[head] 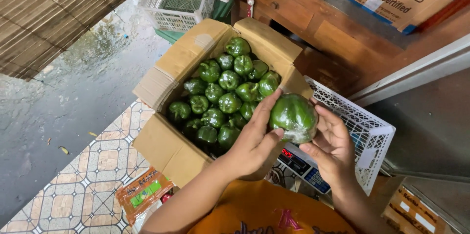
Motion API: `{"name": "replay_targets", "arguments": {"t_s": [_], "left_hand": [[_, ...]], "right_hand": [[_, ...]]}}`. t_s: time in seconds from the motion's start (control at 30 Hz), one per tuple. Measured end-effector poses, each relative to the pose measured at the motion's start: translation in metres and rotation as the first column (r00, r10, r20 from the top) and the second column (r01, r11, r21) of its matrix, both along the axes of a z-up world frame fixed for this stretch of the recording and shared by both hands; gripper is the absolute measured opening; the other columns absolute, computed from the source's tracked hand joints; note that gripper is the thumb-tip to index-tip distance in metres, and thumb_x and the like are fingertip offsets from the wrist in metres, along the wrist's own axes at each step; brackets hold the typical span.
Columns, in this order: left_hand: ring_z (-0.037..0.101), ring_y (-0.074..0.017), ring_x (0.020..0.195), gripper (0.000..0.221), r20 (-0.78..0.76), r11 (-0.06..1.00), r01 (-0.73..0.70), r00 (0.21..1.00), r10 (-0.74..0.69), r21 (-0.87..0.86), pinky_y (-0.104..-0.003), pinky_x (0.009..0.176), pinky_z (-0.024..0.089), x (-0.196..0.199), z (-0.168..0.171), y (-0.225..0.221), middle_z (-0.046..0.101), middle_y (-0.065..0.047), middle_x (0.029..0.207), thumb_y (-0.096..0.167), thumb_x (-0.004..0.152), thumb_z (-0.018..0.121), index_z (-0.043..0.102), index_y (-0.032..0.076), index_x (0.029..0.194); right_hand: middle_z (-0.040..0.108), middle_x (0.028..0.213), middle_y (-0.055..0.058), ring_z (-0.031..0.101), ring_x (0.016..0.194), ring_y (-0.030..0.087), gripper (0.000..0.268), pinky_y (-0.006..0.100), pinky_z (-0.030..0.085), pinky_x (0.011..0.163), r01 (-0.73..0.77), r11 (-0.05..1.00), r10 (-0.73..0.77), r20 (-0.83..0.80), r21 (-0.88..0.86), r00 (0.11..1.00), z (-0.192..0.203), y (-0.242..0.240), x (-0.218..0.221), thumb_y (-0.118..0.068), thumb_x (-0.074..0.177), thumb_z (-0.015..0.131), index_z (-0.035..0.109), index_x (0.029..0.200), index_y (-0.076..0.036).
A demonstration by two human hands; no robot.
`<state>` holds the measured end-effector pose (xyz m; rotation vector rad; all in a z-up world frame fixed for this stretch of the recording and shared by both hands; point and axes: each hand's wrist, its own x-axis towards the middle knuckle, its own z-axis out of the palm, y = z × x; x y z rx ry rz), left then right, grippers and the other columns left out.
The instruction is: Sorting and transferring green peppers from a cardboard box into a plastic crate.
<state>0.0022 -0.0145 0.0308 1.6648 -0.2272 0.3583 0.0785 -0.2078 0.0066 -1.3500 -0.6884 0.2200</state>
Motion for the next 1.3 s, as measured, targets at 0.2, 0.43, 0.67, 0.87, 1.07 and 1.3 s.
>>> {"name": "replay_targets", "arguments": {"t_s": [0.2, 0.43, 0.67, 0.87, 1.07, 1.3], "left_hand": [[0.036, -0.0397, 0.144, 0.069, 0.078, 0.998, -0.029, 0.996, 0.033, -0.05, -0.063, 0.119, 0.029, 0.001, 0.001, -0.007, 0.03, -0.026, 0.158, 0.014, 0.099, 0.041, 0.018, -0.004, 0.162], [0.03, -0.0433, 0.149, 0.069, 0.08, 0.999, -0.012, 0.997, 0.015, -0.043, -0.064, 0.122, 0.023, 0.0, -0.004, -0.009, 0.025, -0.028, 0.16, 0.009, 0.097, 0.036, 0.015, -0.006, 0.161], [0.032, -0.0455, 0.15, 0.069, 0.045, 0.987, 0.043, 0.998, -0.05, 0.153, -0.058, 0.123, 0.037, -0.019, -0.064, -0.006, 0.025, -0.03, 0.159, 0.051, 0.113, 0.016, 0.012, -0.001, 0.159], [0.028, -0.0409, 0.153, 0.065, -0.322, 0.973, 0.145, 0.943, -0.081, 0.18, -0.052, 0.118, 0.028, -0.042, -0.109, -0.016, 0.027, -0.024, 0.166, 0.037, 0.105, 0.031, 0.016, 0.008, 0.162], [0.02, -0.0332, 0.157, 0.063, -0.325, 0.981, 0.125, 0.943, -0.07, 0.151, -0.046, 0.126, 0.017, -0.049, -0.114, -0.022, 0.018, -0.012, 0.171, 0.006, 0.104, 0.043, 0.018, 0.006, 0.161], [0.062, -0.0341, 0.11, 0.034, -0.317, 0.937, 0.039, 0.945, 0.077, 0.346, -0.044, 0.088, 0.052, -0.06, -0.125, -0.024, 0.063, -0.014, 0.128, 0.01, 0.099, 0.055, 0.058, 0.004, 0.132]], "right_hand": [[0.037, 0.16, 0.022, 0.037, 0.149, 0.038, 0.071, 0.053, 0.035, 0.12, -0.001, 1.0, 0.002, 0.047, -0.026, 0.999, 0.005, -0.001, 0.001, 0.008, 0.077, 0.068, 0.041, 0.142, 0.0], [0.038, 0.158, 0.019, 0.037, 0.149, 0.038, 0.07, 0.054, 0.037, 0.119, -0.066, 0.996, 0.068, 0.036, -0.053, 0.997, 0.007, -0.006, 0.007, 0.008, 0.076, 0.07, 0.044, 0.14, -0.002], [0.045, 0.147, 0.022, 0.051, 0.128, 0.033, 0.074, 0.05, 0.053, 0.102, -0.238, 0.965, 0.26, -0.496, 0.109, 0.828, -0.07, -0.012, 0.011, -0.016, 0.087, 0.071, 0.04, 0.154, -0.013], [0.059, 0.131, 0.02, 0.064, 0.11, 0.045, 0.056, 0.05, 0.059, 0.064, -0.168, 0.985, 0.023, -0.943, -0.035, 0.333, -0.103, -0.004, -0.006, -0.021, 0.083, 0.071, 0.054, 0.135, -0.015], [0.064, 0.125, 0.023, 0.061, 0.108, 0.037, 0.055, 0.042, 0.053, 0.087, -0.06, 0.989, -0.113, -0.953, -0.135, 0.281, -0.157, -0.041, 0.035, -0.028, 0.089, 0.054, 0.059, 0.134, 0.002], [0.055, 0.136, 0.016, 0.059, 0.122, 0.035, 0.062, 0.048, 0.057, 0.096, 0.469, 0.58, -0.736, -0.676, -0.666, -0.049, -0.318, -0.164, 0.11, -0.034, 0.089, 0.074, 0.047, 0.142, -0.017]]}}
